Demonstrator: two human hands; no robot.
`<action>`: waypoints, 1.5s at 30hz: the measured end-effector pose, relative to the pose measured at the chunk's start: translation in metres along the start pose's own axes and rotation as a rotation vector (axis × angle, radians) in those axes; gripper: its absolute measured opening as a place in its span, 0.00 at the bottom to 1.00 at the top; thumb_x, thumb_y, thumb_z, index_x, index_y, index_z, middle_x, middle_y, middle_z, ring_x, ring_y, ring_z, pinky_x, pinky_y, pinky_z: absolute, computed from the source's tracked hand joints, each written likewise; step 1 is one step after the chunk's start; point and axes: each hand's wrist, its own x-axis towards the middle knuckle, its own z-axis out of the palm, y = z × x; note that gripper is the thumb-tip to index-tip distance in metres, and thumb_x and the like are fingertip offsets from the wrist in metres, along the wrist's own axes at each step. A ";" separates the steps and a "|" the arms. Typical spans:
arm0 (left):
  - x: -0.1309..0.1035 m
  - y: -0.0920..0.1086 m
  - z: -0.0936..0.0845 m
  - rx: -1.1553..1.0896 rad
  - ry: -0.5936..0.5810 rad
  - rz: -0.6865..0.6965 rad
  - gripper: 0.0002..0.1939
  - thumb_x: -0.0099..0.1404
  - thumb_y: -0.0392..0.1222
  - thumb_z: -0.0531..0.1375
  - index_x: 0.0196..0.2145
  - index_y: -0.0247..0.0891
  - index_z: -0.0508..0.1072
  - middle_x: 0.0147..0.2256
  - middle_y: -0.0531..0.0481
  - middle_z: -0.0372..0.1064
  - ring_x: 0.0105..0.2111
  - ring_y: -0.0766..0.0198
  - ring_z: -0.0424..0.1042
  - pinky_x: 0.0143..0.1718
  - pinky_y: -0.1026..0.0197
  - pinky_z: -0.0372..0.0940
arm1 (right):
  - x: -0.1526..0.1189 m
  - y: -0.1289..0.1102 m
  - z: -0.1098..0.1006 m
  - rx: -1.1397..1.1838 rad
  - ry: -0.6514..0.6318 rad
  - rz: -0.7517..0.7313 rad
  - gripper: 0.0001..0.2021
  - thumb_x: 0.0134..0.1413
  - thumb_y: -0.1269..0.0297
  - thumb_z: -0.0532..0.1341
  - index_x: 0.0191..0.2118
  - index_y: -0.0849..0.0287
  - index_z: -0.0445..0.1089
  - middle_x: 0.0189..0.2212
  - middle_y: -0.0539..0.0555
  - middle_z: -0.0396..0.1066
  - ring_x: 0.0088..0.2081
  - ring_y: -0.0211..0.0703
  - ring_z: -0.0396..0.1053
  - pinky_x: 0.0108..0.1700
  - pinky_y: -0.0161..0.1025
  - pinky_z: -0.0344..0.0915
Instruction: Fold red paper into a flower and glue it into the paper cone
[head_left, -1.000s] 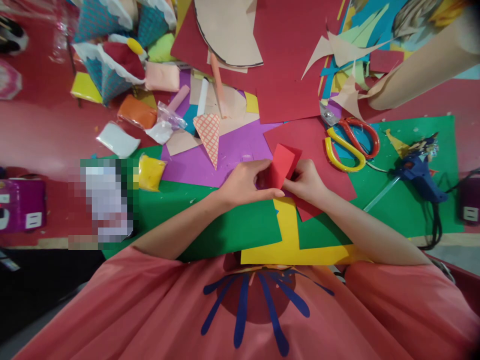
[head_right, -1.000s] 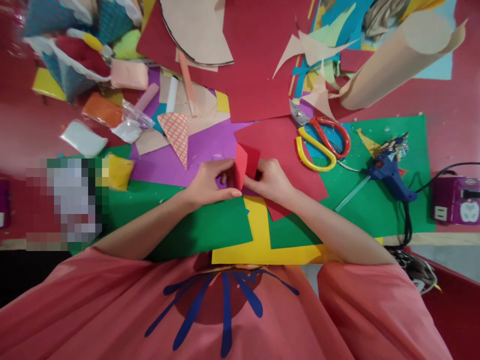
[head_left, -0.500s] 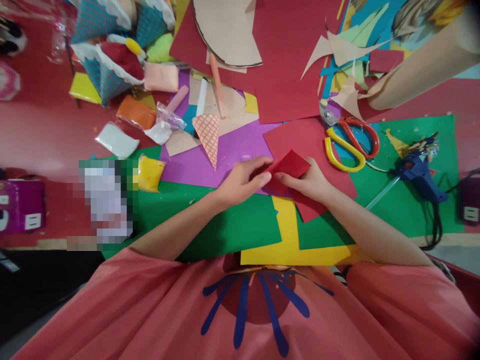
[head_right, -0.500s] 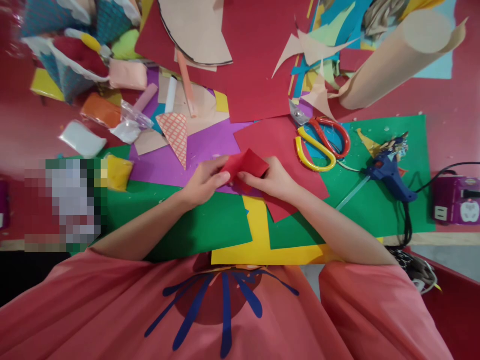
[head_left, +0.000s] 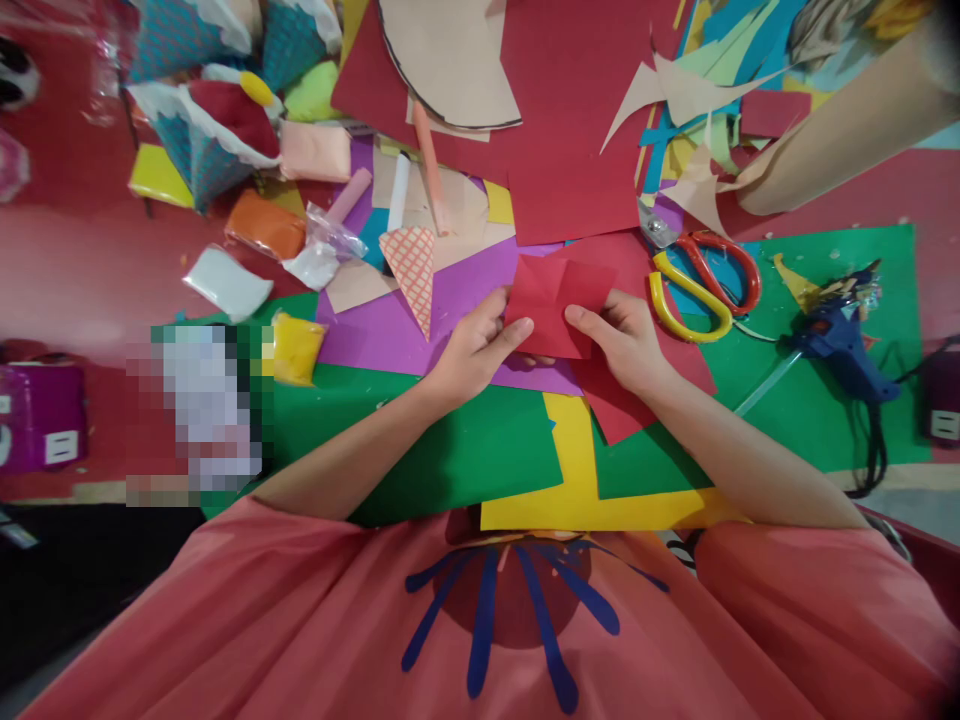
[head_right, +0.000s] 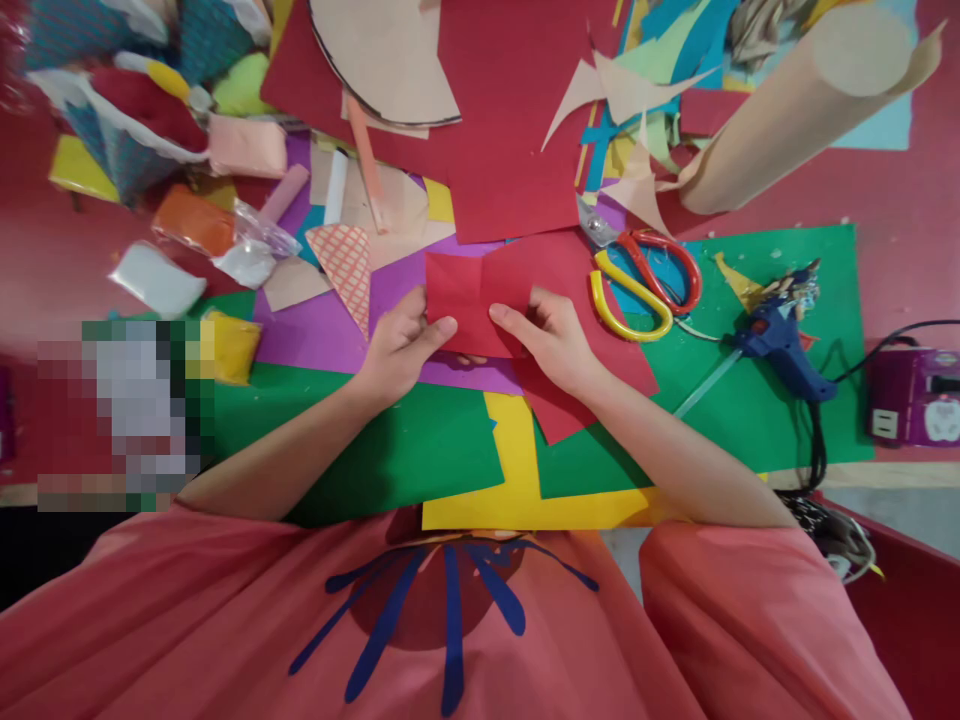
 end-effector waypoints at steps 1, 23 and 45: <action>0.000 -0.002 0.000 0.021 0.019 0.028 0.25 0.64 0.62 0.58 0.46 0.38 0.65 0.32 0.51 0.75 0.27 0.65 0.77 0.27 0.64 0.72 | 0.000 0.000 0.000 -0.001 0.002 0.000 0.21 0.45 0.43 0.68 0.29 0.59 0.72 0.26 0.48 0.73 0.30 0.37 0.70 0.35 0.36 0.68; -0.003 0.005 0.000 0.150 0.054 0.136 0.24 0.62 0.58 0.62 0.46 0.37 0.80 0.40 0.46 0.80 0.33 0.61 0.80 0.35 0.62 0.77 | -0.001 -0.001 0.000 0.068 -0.005 0.045 0.11 0.47 0.56 0.69 0.30 0.57 0.72 0.26 0.48 0.74 0.28 0.38 0.71 0.33 0.37 0.70; -0.003 0.009 -0.001 0.153 0.026 0.051 0.13 0.63 0.51 0.62 0.36 0.38 0.70 0.21 0.57 0.71 0.21 0.73 0.70 0.23 0.72 0.63 | 0.001 -0.003 -0.007 -0.054 -0.207 -0.145 0.03 0.51 0.65 0.65 0.30 0.58 0.74 0.29 0.49 0.74 0.33 0.37 0.70 0.40 0.37 0.66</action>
